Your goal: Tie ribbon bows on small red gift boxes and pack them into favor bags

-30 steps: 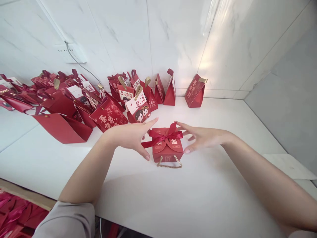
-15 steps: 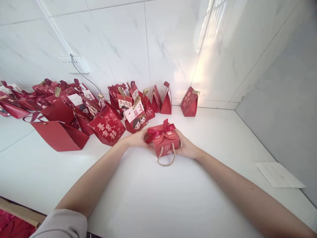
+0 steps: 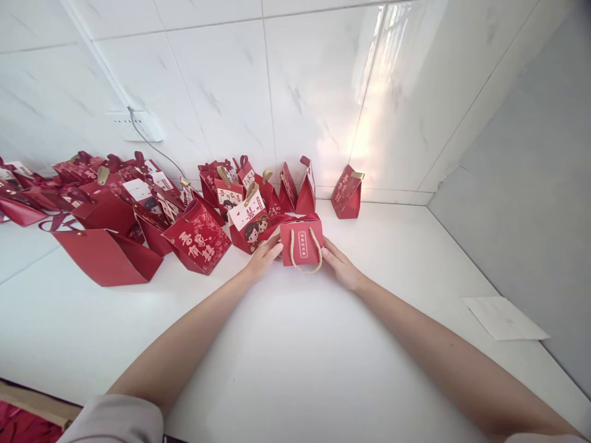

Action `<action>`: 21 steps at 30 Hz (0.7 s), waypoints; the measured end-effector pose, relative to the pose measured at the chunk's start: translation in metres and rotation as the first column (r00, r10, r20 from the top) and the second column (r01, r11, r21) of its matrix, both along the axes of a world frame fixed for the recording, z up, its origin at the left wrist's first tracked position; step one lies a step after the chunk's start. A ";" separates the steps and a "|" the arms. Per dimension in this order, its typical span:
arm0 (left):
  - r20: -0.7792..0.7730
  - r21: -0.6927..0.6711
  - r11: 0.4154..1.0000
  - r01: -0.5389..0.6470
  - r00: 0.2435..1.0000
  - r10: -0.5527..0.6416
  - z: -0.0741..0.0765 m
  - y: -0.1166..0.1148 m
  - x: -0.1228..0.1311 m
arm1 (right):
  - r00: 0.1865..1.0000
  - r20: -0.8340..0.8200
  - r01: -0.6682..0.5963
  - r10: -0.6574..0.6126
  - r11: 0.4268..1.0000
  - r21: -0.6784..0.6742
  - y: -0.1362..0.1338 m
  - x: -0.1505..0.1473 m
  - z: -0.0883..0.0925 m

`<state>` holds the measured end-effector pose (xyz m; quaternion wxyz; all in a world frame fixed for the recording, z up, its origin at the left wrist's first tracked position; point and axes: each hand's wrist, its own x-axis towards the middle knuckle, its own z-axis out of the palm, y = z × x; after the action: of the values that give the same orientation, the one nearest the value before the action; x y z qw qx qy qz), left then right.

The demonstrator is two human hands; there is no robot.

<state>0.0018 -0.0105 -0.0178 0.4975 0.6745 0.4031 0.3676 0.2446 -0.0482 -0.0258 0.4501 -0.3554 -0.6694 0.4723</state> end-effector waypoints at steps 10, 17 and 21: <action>0.059 -0.088 0.996 -0.004 0.998 0.009 -0.007 0.005 -0.004 | 1.000 0.022 -0.020 0.021 0.999 -0.048 0.000 0.003 0.001; 0.067 -0.098 0.995 -0.009 0.998 0.016 -0.003 0.002 -0.001 | 1.000 0.001 -0.014 0.014 0.999 -0.046 0.000 0.004 -0.001; 0.083 -0.100 0.995 -0.019 0.996 0.028 -0.003 0.002 0.000 | 1.000 0.020 -0.014 0.015 0.999 -0.038 0.000 0.004 0.000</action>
<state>0.0019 -0.0082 -0.0212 0.5425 0.6280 0.4075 0.3810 0.2485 -0.0482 -0.0262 0.4331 -0.3638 -0.6672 0.4846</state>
